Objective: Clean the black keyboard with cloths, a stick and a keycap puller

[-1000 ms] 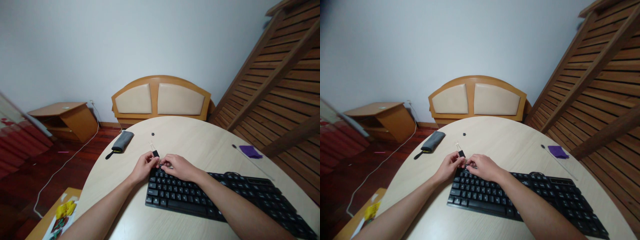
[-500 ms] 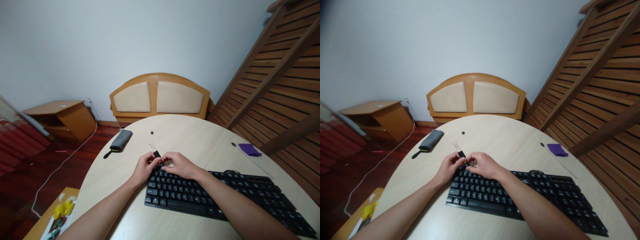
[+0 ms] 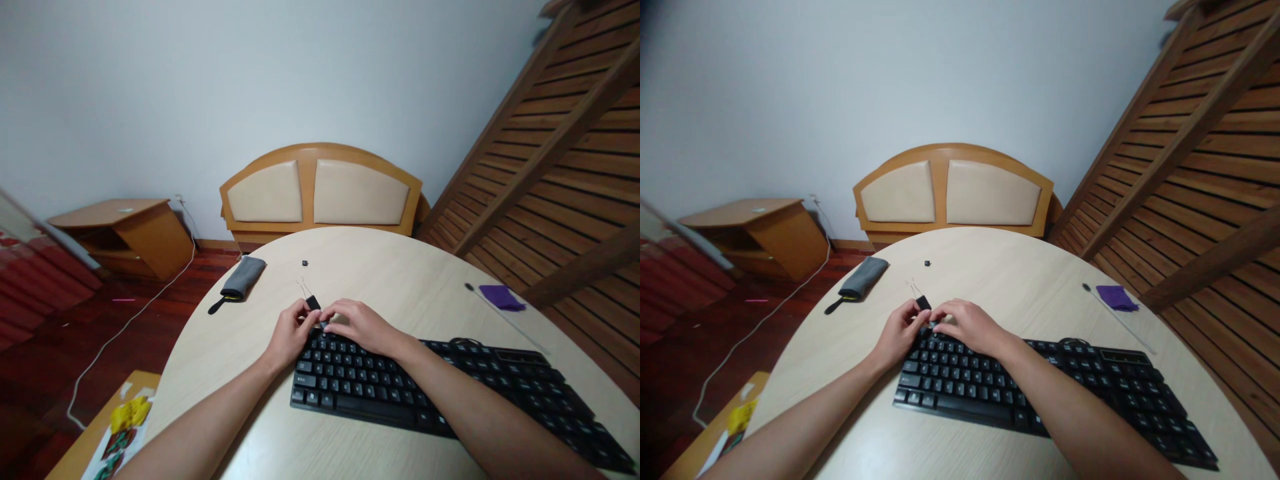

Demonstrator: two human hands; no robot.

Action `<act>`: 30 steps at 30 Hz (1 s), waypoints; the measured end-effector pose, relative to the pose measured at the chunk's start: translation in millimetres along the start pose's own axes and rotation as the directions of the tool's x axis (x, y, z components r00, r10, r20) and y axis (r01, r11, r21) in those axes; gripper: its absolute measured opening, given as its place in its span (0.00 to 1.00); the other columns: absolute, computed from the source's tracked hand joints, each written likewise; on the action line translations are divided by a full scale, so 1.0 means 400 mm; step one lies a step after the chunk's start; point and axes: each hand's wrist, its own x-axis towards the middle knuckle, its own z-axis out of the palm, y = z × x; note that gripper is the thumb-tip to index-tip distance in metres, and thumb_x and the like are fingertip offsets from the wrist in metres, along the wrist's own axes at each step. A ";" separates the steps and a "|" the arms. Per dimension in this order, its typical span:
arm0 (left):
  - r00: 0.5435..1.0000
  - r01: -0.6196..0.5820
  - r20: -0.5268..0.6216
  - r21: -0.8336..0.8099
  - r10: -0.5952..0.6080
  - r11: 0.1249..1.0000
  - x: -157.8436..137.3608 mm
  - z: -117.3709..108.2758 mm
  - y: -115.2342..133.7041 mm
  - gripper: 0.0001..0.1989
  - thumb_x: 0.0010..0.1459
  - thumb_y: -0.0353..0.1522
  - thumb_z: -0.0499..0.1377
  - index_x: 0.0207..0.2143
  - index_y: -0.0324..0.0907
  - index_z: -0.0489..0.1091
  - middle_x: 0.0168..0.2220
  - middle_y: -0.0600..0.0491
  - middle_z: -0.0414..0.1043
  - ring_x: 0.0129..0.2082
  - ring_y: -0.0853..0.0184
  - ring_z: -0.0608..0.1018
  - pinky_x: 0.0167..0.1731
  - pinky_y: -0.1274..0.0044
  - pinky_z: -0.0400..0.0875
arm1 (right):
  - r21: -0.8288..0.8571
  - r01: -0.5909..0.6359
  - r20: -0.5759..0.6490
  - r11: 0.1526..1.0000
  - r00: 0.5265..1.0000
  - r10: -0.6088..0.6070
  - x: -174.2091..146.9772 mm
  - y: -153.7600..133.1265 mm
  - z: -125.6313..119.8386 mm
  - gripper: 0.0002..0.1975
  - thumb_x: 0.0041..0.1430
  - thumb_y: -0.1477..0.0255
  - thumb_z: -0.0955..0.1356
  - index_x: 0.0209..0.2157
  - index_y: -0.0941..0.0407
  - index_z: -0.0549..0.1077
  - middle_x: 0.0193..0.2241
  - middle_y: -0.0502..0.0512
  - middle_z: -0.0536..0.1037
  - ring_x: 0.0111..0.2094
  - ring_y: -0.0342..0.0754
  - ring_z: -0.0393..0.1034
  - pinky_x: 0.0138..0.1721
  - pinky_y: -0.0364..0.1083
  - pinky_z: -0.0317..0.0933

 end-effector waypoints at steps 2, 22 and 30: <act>1.000 -0.006 0.003 0.009 0.006 1.000 0.001 0.002 -0.004 0.16 0.62 0.43 0.59 0.28 0.42 0.65 0.24 0.58 0.65 0.25 0.69 0.68 0.27 0.78 0.63 | -0.013 0.012 -0.001 1.000 1.000 -0.012 0.001 0.003 0.000 0.06 0.62 0.72 0.72 0.41 0.52 0.76 0.43 0.52 0.80 0.47 0.50 0.72 0.52 0.50 0.62; 0.999 0.032 0.039 0.009 -0.032 0.999 0.007 0.003 -0.011 0.16 0.64 0.44 0.57 0.29 0.43 0.63 0.25 0.57 0.68 0.26 0.67 0.71 0.29 0.77 0.63 | 0.145 -0.273 -0.091 0.951 0.953 0.288 0.073 0.041 -0.039 0.11 0.59 0.68 0.72 0.42 0.59 0.78 0.36 0.56 0.82 0.36 0.47 0.74 0.39 0.46 0.67; 0.998 0.043 0.035 0.064 -0.045 0.997 0.007 0.002 -0.018 0.16 0.64 0.43 0.57 0.29 0.42 0.65 0.25 0.56 0.70 0.26 0.66 0.72 0.30 0.76 0.63 | -0.106 -0.388 -0.244 0.916 0.903 0.354 0.281 0.146 -0.082 0.09 0.58 0.75 0.73 0.42 0.55 0.82 0.41 0.56 0.84 0.41 0.49 0.76 0.46 0.46 0.65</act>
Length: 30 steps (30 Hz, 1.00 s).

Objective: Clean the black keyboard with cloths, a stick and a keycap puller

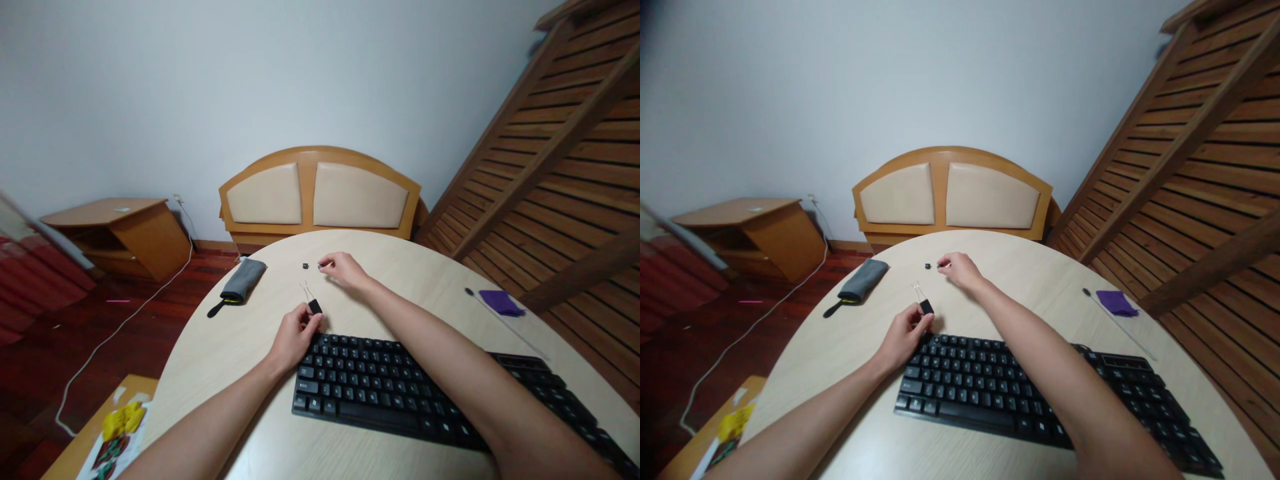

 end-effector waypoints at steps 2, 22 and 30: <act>1.000 0.004 -0.005 -0.007 -0.004 1.000 0.001 0.000 0.001 0.16 0.64 0.43 0.57 0.29 0.42 0.65 0.25 0.55 0.70 0.27 0.66 0.72 0.30 0.76 0.63 | -0.065 -0.051 -0.037 0.997 0.998 0.048 0.048 0.005 0.019 0.09 0.56 0.75 0.73 0.40 0.54 0.82 0.40 0.56 0.84 0.42 0.50 0.76 0.47 0.46 0.65; 0.999 0.044 -0.012 -0.051 -0.045 0.998 -0.002 0.002 0.015 0.17 0.61 0.45 0.59 0.27 0.43 0.65 0.24 0.56 0.69 0.25 0.67 0.71 0.28 0.77 0.63 | -0.198 -0.221 -0.184 0.955 0.965 0.185 0.078 0.046 0.164 0.08 0.60 0.64 0.72 0.43 0.46 0.79 0.43 0.50 0.83 0.45 0.50 0.76 0.43 0.45 0.66; 1.000 0.029 -0.003 -0.019 -0.029 0.999 -0.002 0.003 0.007 0.16 0.63 0.43 0.58 0.28 0.43 0.64 0.24 0.56 0.69 0.26 0.66 0.71 0.29 0.76 0.63 | -0.214 -0.209 -0.190 0.954 0.967 0.169 0.078 0.042 0.168 0.08 0.61 0.64 0.72 0.43 0.45 0.79 0.44 0.51 0.83 0.46 0.50 0.76 0.44 0.45 0.65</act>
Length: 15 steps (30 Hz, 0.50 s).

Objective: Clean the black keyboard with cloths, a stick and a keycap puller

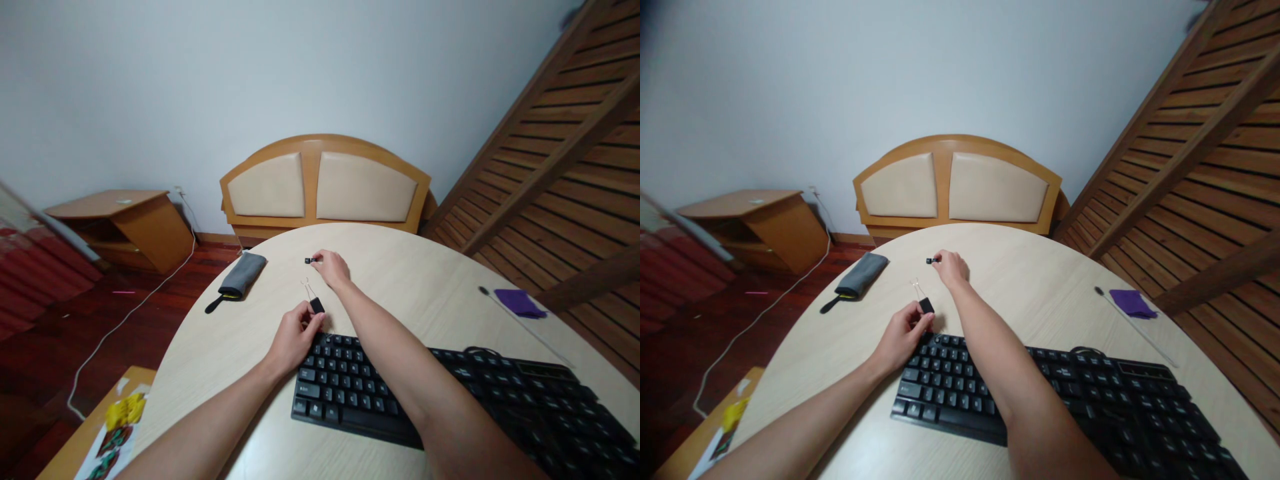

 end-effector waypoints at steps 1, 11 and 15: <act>1.000 -0.001 0.001 -0.001 0.001 1.000 0.000 0.000 0.000 0.16 0.63 0.43 0.58 0.28 0.43 0.64 0.24 0.56 0.69 0.26 0.67 0.70 0.28 0.77 0.63 | -0.002 0.001 -0.001 1.000 1.000 -0.001 0.000 0.000 0.000 0.08 0.61 0.64 0.72 0.43 0.45 0.79 0.44 0.51 0.83 0.46 0.50 0.76 0.44 0.45 0.65; 1.000 -0.002 -0.007 0.018 0.002 1.000 0.000 0.000 -0.003 0.15 0.64 0.42 0.57 0.28 0.43 0.64 0.24 0.56 0.68 0.25 0.67 0.70 0.28 0.77 0.62 | -0.006 0.003 -0.003 1.000 1.000 -0.003 0.002 0.002 0.003 0.08 0.61 0.63 0.72 0.43 0.45 0.79 0.44 0.50 0.83 0.46 0.50 0.76 0.43 0.45 0.65; 1.000 -0.005 -0.004 0.021 0.005 1.000 0.000 -0.002 0.000 0.15 0.64 0.42 0.57 0.28 0.43 0.64 0.25 0.56 0.68 0.26 0.67 0.70 0.28 0.77 0.63 | -0.002 0.013 0.011 1.000 1.000 -0.013 -0.002 0.000 0.000 0.10 0.61 0.64 0.72 0.45 0.46 0.78 0.45 0.51 0.83 0.48 0.50 0.75 0.45 0.45 0.65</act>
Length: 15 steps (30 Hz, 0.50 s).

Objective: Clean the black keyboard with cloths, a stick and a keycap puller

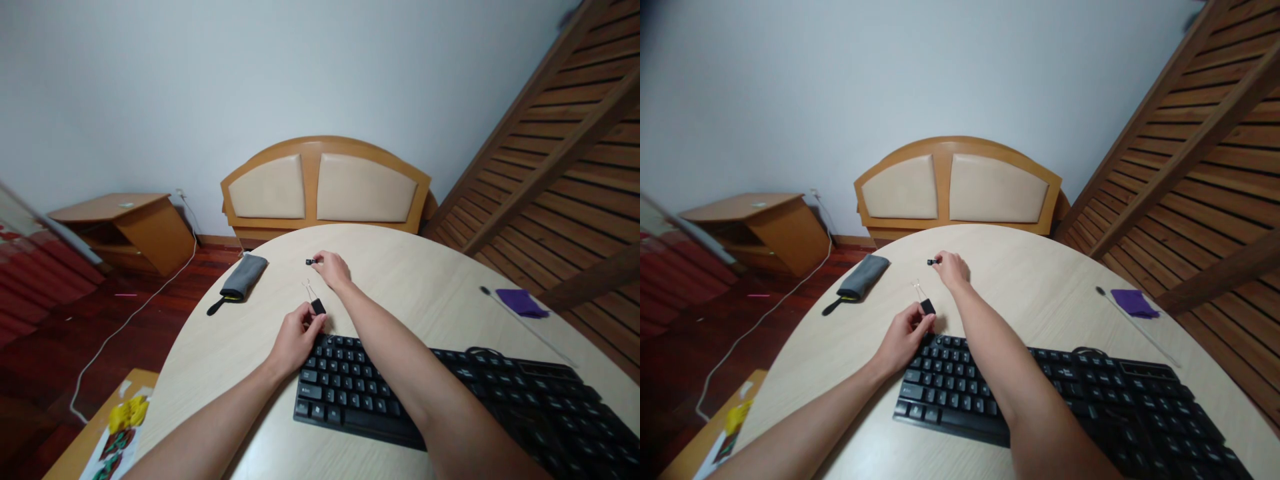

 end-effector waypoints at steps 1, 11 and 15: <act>1.000 -0.001 -0.001 0.000 0.001 1.000 0.000 -0.001 0.001 0.15 0.64 0.42 0.57 0.28 0.43 0.64 0.25 0.56 0.68 0.26 0.67 0.70 0.28 0.77 0.63 | 0.002 0.007 0.007 1.000 1.000 -0.007 -0.001 -0.001 -0.003 0.12 0.61 0.64 0.72 0.47 0.46 0.77 0.46 0.51 0.82 0.48 0.50 0.75 0.46 0.45 0.65; 1.000 -0.015 0.023 0.003 0.015 1.000 -0.002 -0.004 -0.003 0.15 0.65 0.42 0.57 0.29 0.42 0.64 0.25 0.56 0.68 0.26 0.67 0.71 0.28 0.77 0.62 | -0.026 0.085 0.186 0.996 0.979 -0.079 -0.025 -0.005 -0.150 0.32 0.52 0.70 0.77 0.58 0.59 0.71 0.55 0.67 0.76 0.54 0.59 0.72 0.53 0.51 0.63; 0.999 -0.028 0.025 -0.005 0.028 1.000 -0.001 -0.003 0.001 0.15 0.64 0.42 0.57 0.29 0.42 0.64 0.25 0.57 0.68 0.26 0.67 0.71 0.28 0.77 0.63 | 0.029 0.208 0.271 0.978 0.940 -0.208 -0.162 0.013 -0.241 0.15 0.61 0.67 0.70 0.49 0.56 0.79 0.50 0.60 0.80 0.47 0.54 0.76 0.48 0.47 0.65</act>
